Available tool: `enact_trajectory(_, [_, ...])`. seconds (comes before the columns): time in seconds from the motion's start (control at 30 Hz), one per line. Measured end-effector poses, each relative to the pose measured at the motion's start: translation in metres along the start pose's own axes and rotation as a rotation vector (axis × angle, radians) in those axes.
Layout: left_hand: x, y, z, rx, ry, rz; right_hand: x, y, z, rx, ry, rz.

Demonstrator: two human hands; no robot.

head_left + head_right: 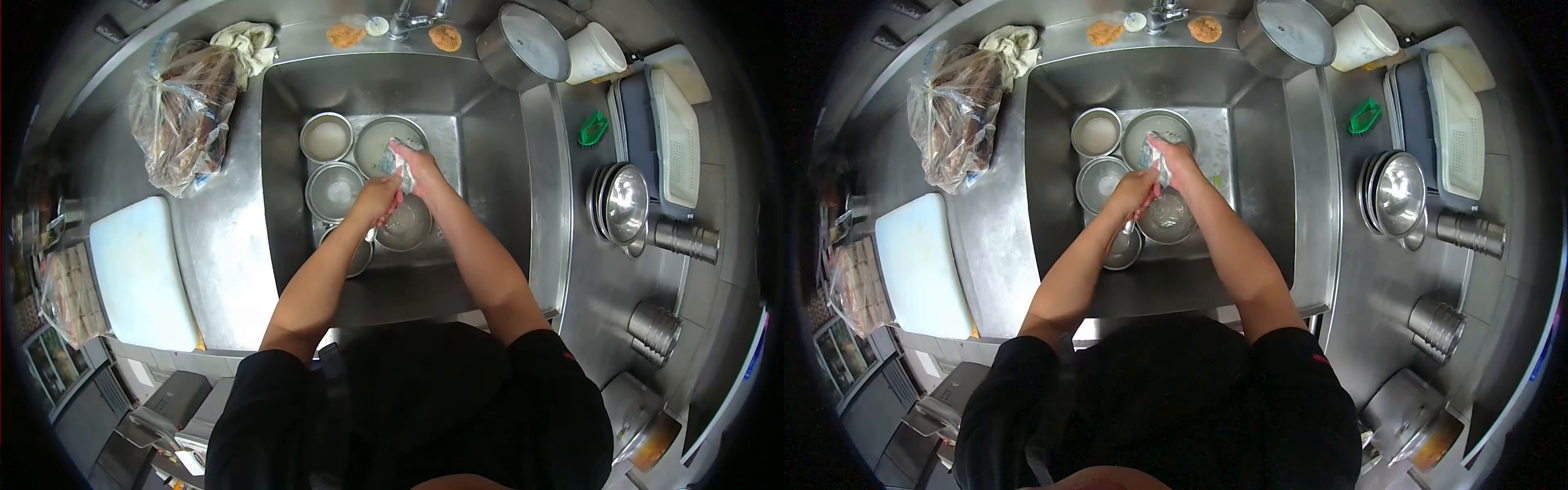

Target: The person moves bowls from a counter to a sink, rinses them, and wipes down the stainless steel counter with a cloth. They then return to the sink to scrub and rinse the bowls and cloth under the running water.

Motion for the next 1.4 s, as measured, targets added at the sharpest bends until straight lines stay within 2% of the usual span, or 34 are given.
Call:
enact_trajectory(0.07, [-0.005, -0.005, 0.001, 0.028, 0.041, 0.022, 0.004, 0.000, 0.002, -0.228, 0.146, 0.058])
enact_trajectory(0.2, [-0.031, -0.005, -0.006, 0.187, 0.061, -0.064, 0.033, 0.011, -0.037, -0.010, 0.150, -0.064])
enact_trajectory(0.3, [-0.034, -0.020, -0.024, 0.623, 0.150, -0.046, 0.033, 0.000, -0.071, -0.145, 0.187, -0.016])
enact_trajectory(0.33, [-0.026, -0.034, -0.038, 0.624, 0.156, -0.050, 0.030, -0.005, -0.078, -0.460, 0.395, -0.073])
enact_trajectory(0.37, [-0.016, -0.051, -0.056, 0.825, 0.299, -0.088, 0.029, -0.009, -0.079, -0.776, 0.602, -0.134])
enact_trajectory(0.4, [-0.010, -0.059, -0.071, 1.024, 0.443, -0.127, 0.025, -0.009, -0.075, -0.777, 0.598, -0.135])
enact_trajectory(0.43, [-0.007, -0.060, -0.082, 1.022, 0.446, -0.126, 0.016, -0.008, -0.072, -0.762, 0.610, -0.095])
enact_trajectory(0.47, [-0.005, -0.061, -0.091, 1.064, 0.380, -0.292, 0.004, -0.009, -0.066, -0.748, 0.623, -0.055])
enact_trajectory(0.5, [0.000, -0.067, -0.100, 1.099, 0.307, -0.458, -0.015, -0.016, -0.049, -0.706, 0.580, 0.080])
enact_trajectory(0.53, [0.006, -0.078, -0.109, 1.095, 0.304, -0.458, -0.008, -0.006, -0.068, -0.710, 0.582, 0.083])
enact_trajectory(0.57, [0.019, -0.095, -0.120, 1.117, 0.389, -0.443, 0.006, 0.010, -0.100, -0.661, 0.522, 0.075])
enact_trajectory(0.6, [0.024, -0.097, -0.120, 1.137, 0.469, -0.428, 0.004, 0.012, -0.103, -0.612, 0.466, 0.070])
enact_trajectory(0.63, [0.030, -0.102, -0.118, 1.135, 0.455, -0.429, -0.007, 0.013, -0.111, -0.538, 0.295, 0.070])
enact_trajectory(0.7, [0.028, -0.086, -0.099, 1.395, 0.779, -0.033, -0.040, -0.003, -0.096, -0.492, 0.314, 0.115])
enact_trajectory(0.73, [0.034, -0.082, -0.091, 1.398, 0.763, -0.035, -0.048, -0.006, -0.094, -0.445, 0.318, 0.146])
enact_trajectory(0.8, [0.050, -0.065, -0.068, 1.368, 0.711, 0.429, -0.053, -0.004, -0.107, -0.456, 0.335, 0.093])
enact_trajectory(0.87, [0.059, -0.056, -0.034, 1.194, 0.233, 0.344, -0.061, -0.006, -0.114, -0.472, 0.353, 0.036])
enact_trajectory(0.93, [0.065, -0.080, 0.003, 1.502, -0.209, 0.166, -0.075, -0.014, -0.100, -0.365, 0.365, 0.075])
enact_trajectory(1.0, [0.060, -0.133, 0.025, 1.843, -0.181, 0.266, -0.083, -0.021, -0.095, -0.325, 0.392, 0.057])
enact_trajectory(1.07, [0.047, -0.172, 0.014, 2.040, -0.210, 0.509, -0.087, -0.035, -0.089, -0.291, 0.416, 0.028])
enact_trajectory(1.1, [0.045, -0.176, 0.012, 2.045, -0.206, 0.526, -0.088, -0.046, -0.085, -0.340, 0.400, -0.108])
enact_trajectory(1.13, [0.045, -0.177, 0.011, 2.005, -0.243, 0.529, -0.092, -0.061, -0.081, -0.388, 0.385, -0.244])
enact_trajectory(1.2, [0.038, -0.171, 0.016, 1.963, -0.290, 0.549, -0.102, -0.109, -0.062, -0.435, 0.465, -0.328])
enact_trajectory(1.27, [0.021, -0.138, 0.023, 1.649, -0.278, 0.638, -0.114, -0.169, -0.028, -0.643, 0.433, -0.548])
enact_trajectory(1.3, [0.021, -0.135, 0.027, 1.657, -0.271, 0.652, -0.122, -0.199, -0.005, -0.779, 0.504, -0.654])
enact_trajectory(1.37, [0.025, -0.128, 0.030, 1.226, -0.034, 0.689, -0.117, -0.247, 0.012, -1.048, 0.627, -0.827])
enact_trajectory(1.4, [0.019, -0.110, 0.032, 1.230, -0.027, 0.699, -0.106, -0.274, 0.007, -1.185, 0.681, -0.892])
Point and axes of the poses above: each hand's wrist, its own x-axis towards the middle knuckle, its own z-axis out of the palm, y = z × x, the point moved 1 cm from there along x, towards the middle knuckle, and after that the axes turned 7 degrees about -y, right-handed, at the moved point
